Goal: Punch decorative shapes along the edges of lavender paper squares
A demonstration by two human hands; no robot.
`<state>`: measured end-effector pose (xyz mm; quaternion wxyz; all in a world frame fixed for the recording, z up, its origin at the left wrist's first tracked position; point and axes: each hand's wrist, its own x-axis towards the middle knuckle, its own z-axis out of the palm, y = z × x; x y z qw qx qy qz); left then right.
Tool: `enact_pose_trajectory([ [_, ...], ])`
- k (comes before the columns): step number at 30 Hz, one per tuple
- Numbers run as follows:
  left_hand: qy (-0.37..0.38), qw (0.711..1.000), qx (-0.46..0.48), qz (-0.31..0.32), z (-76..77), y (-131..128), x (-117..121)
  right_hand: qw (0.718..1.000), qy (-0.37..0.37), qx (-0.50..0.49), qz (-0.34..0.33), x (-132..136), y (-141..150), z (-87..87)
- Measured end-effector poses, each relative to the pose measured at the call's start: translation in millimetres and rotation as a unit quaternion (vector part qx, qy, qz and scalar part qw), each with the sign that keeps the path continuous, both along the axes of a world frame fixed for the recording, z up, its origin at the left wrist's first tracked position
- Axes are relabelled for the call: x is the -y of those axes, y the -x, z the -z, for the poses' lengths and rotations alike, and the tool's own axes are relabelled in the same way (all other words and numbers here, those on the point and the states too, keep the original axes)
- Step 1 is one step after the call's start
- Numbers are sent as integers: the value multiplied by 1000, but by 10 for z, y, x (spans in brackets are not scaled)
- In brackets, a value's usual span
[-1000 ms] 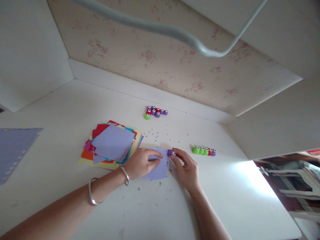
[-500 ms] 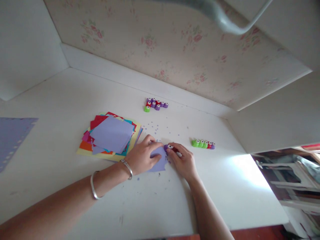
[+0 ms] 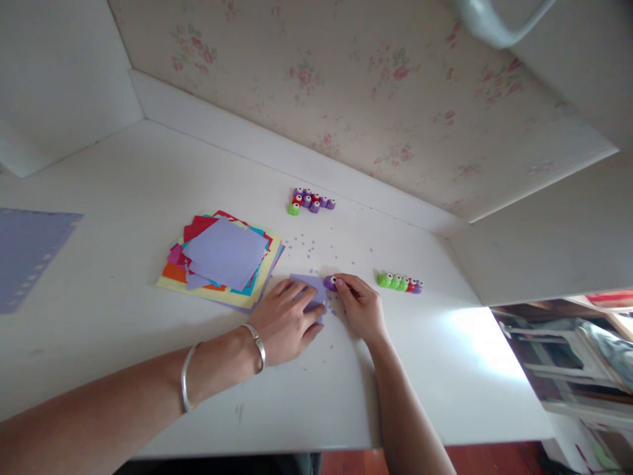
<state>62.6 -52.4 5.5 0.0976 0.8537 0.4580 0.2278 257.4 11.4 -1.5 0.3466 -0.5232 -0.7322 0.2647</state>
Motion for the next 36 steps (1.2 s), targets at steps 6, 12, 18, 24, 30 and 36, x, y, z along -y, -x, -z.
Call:
enact_pose_trajectory([
  [6, 0, 1000, 22, -4, 27, 9, -4, 1000, 9, -5, 16, -39, -2, 34],
  [12, -5, 1000, 17, -19, 69, 8, -4, 1000, 8, -8, 6, -18, 4, 7],
  [18, 1, 1000, 15, -26, 75, 3, -4, 1000, 15, -13, 19, -22, -19, 22],
  [24, 3, 999, 22, -33, 76, 10, -3, 1000, 13, -17, -11, -7, -21, -18],
  [30, 3, 999, 19, -30, 90, 11, -16, 999, 21, -17, -16, 2, -15, -17],
  [36, -4, 999, 29, -24, 129, 7, -22, 999, 34, -27, -9, -13, -18, 10],
])
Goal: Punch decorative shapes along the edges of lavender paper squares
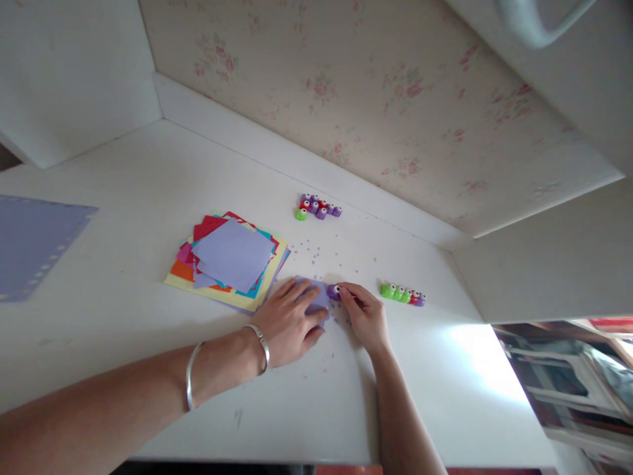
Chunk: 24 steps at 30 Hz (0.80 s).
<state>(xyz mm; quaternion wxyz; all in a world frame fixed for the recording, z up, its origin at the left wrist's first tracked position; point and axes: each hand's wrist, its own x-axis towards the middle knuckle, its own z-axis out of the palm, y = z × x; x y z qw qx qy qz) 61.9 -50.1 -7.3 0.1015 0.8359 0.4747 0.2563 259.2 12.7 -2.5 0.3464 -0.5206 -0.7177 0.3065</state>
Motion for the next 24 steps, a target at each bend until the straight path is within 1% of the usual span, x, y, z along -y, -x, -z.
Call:
enact_pose_trajectory([
  [16, 0, 1000, 0, 1, 19, -4, -8, 1000, 29, -11, 5, 3, 23, -27],
  [19, 1, 1000, -4, 1, 23, -3, -9, 998, 59, -17, 23, 4, 35, -31],
  [24, -5, 1000, -5, 1, 30, 1, -3, 987, 150, -38, 46, -30, 37, -47],
])
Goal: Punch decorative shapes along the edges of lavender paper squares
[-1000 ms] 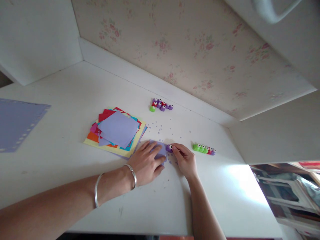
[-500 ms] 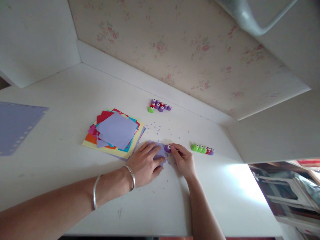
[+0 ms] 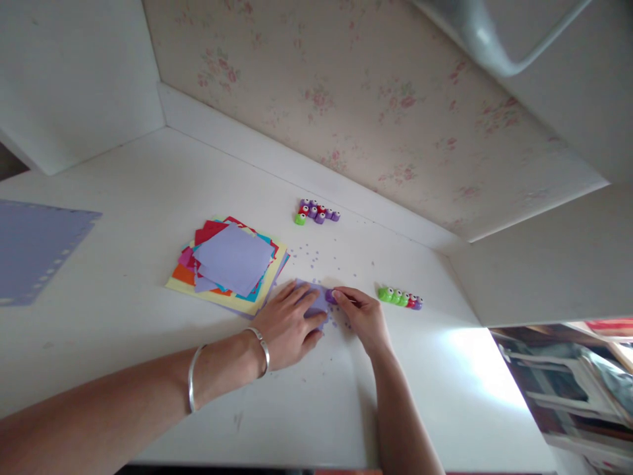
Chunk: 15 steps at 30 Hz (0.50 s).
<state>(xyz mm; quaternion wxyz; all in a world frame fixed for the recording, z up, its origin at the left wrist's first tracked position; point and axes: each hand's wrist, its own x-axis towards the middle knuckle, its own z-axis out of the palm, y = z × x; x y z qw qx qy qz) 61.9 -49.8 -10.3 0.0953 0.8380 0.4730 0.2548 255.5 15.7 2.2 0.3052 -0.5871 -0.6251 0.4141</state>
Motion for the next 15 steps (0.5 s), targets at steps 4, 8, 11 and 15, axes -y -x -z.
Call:
enact_pose_trajectory([
  [4, -7, 1000, -9, -1, 13, 2, 1, 998, 54, 13, -12, -83, -11, -68],
  [8, -4, 1000, -27, 6, 20, 10, -5, 991, 116, 38, -49, -211, 1, -194],
  [11, -1, 1000, -29, 10, 19, 18, -10, 984, 146, 81, -64, -307, 37, -293],
  [15, 4, 1000, -25, 11, 6, 21, -16, 974, 161, 132, -84, -408, 85, -379],
])
